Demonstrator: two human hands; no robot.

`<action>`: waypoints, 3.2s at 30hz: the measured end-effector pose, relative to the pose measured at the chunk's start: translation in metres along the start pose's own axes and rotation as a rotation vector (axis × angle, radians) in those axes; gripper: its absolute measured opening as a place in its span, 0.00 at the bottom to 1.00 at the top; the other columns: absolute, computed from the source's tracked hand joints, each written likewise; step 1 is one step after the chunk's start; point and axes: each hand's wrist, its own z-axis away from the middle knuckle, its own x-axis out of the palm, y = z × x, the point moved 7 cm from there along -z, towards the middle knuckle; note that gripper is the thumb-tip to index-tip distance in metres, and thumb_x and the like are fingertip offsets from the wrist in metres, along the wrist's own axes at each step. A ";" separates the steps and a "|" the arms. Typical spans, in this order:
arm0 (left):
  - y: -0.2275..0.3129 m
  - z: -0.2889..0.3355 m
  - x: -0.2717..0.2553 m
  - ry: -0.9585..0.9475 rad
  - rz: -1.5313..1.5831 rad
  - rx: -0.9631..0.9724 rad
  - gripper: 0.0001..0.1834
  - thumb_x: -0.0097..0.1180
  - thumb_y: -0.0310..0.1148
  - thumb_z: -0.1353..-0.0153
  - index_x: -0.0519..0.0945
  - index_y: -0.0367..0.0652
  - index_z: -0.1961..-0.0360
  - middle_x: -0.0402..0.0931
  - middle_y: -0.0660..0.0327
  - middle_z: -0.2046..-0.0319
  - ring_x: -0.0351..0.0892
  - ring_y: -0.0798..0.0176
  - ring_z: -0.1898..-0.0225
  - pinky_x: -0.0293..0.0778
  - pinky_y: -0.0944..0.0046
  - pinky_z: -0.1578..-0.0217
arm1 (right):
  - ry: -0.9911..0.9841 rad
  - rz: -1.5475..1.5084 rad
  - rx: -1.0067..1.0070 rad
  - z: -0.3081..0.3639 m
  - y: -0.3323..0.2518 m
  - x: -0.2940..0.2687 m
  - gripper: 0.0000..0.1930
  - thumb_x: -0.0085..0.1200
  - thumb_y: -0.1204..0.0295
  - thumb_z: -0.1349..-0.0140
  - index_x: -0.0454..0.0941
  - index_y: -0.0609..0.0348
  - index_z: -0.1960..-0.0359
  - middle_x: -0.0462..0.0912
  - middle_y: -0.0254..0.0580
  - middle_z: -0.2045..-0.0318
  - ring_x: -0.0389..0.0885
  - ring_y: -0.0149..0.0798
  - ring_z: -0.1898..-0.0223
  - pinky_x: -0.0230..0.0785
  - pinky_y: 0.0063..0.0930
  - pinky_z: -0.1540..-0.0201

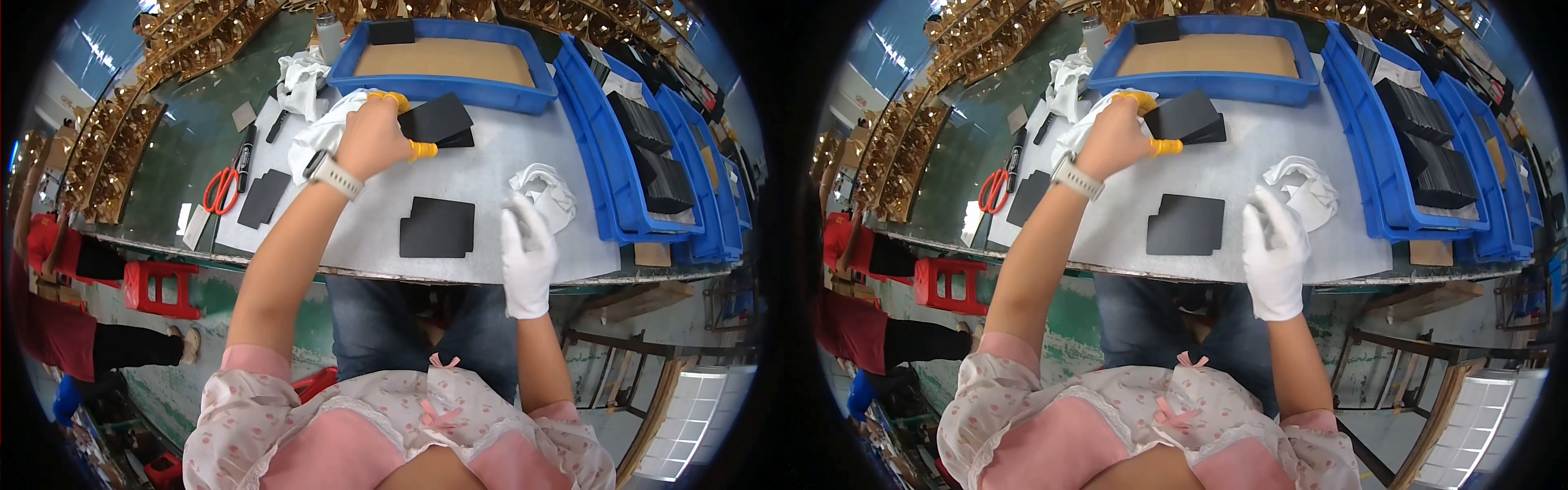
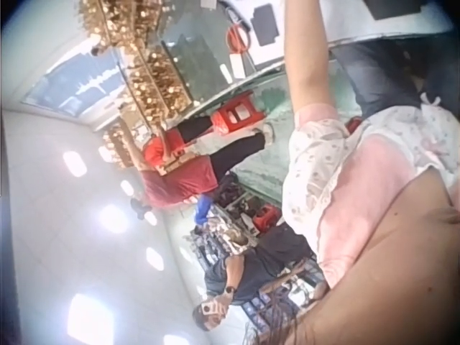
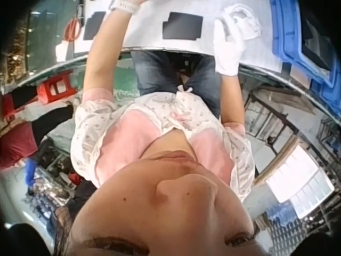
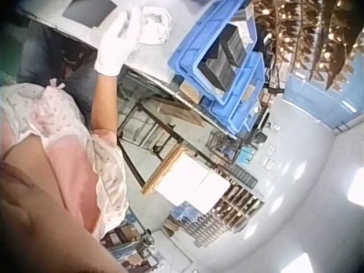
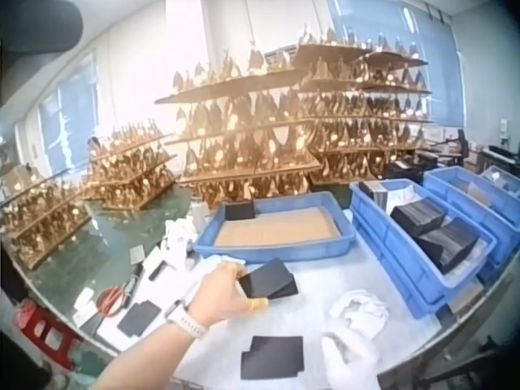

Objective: The recorder is wiping and cleaning black rectangular plates with a white cloth at a factory workbench.

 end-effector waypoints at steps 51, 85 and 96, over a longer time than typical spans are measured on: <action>0.094 0.235 -0.004 0.081 0.419 0.115 0.57 0.80 0.44 0.53 0.65 0.37 0.24 0.74 0.51 0.31 0.72 0.50 0.33 0.54 0.38 0.32 | -0.308 -0.671 0.650 0.073 -0.038 0.039 0.24 0.66 0.86 0.35 0.78 0.70 0.37 0.89 0.46 0.49 0.88 0.34 0.50 0.80 0.25 0.46; 0.060 0.236 -0.008 -0.051 0.475 -0.028 0.56 0.84 0.49 0.54 0.69 0.42 0.26 0.74 0.52 0.31 0.68 0.43 0.30 0.58 0.44 0.30 | -0.347 -0.388 0.375 0.036 -0.030 0.026 0.20 0.51 0.73 0.20 0.77 0.71 0.32 0.83 0.47 0.36 0.80 0.33 0.36 0.67 0.26 0.31; 0.059 0.232 -0.010 0.008 0.507 0.066 0.44 0.84 0.48 0.56 0.80 0.42 0.39 0.77 0.53 0.35 0.72 0.43 0.34 0.64 0.47 0.33 | -0.234 -0.346 0.264 0.029 -0.021 0.020 0.20 0.52 0.70 0.21 0.78 0.69 0.33 0.87 0.45 0.44 0.84 0.28 0.48 0.71 0.20 0.41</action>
